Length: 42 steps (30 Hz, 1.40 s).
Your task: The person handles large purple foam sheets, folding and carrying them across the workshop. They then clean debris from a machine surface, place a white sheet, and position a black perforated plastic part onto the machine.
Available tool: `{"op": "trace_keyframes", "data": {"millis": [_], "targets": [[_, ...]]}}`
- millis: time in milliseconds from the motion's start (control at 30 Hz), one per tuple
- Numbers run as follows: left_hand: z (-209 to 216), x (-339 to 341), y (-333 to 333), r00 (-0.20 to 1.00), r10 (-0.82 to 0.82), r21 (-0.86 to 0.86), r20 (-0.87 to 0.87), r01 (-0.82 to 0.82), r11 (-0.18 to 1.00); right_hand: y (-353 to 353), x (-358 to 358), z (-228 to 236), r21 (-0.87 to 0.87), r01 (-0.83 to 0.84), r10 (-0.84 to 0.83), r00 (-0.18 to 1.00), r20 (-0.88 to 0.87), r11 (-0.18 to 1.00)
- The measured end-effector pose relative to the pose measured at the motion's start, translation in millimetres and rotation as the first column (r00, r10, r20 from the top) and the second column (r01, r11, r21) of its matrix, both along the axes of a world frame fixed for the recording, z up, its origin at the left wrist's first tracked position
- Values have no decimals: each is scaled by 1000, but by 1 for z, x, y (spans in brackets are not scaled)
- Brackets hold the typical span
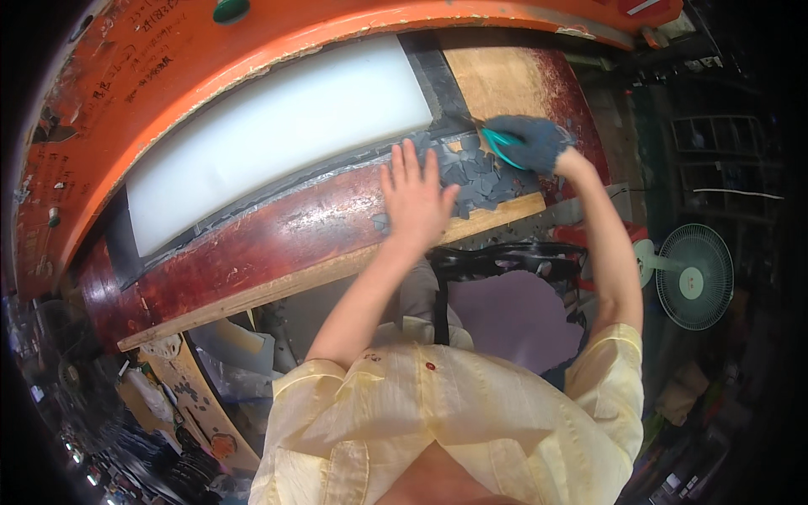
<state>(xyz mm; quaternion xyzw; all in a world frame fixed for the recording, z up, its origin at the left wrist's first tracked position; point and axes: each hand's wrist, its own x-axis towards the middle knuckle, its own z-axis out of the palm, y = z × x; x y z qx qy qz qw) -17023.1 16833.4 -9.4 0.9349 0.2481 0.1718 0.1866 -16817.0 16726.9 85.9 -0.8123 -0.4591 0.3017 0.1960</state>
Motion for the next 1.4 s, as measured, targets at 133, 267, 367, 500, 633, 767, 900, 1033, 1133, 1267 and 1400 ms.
{"op": "trace_keyframes", "data": {"millis": [133,267,367,500,633,767,900,1033,1133,1267,1400], "targets": [[4,9,-35,987,-135,-128,86,146,981,2,-7,-11,37,-178,174,980,102,983],[6,-1,-21,947,-218,-294,236,284,913,-20,-4,3,-224,-187,211,974,87,957],[4,-4,8,975,-45,-230,216,95,969,-11,3,0,-73,-9,11,1000,25,997],[3,4,12,994,77,-88,83,-70,994,10,6,-15,87,-138,103,941,323,987],[6,13,-20,983,-156,-108,94,166,980,-14,8,0,-171,-84,110,983,148,982],[10,12,-23,946,-207,-261,250,272,926,-29,16,27,-90,-116,120,992,48,989],[12,3,1,965,-38,-234,261,102,967,4,26,15,5,-69,68,994,83,998],[10,-25,18,981,117,-187,152,-88,978,2,31,6,-151,-106,108,994,5,983],[12,-56,17,988,147,-270,50,-129,954,-21,31,21,-210,-125,84,977,-194,970],[25,-78,6,975,219,-336,-32,-217,916,-12,19,66,-50,-174,170,982,-77,983],[31,-73,1,990,118,-335,-82,-138,932,66,1,137,552,-278,262,959,110,786]]}}
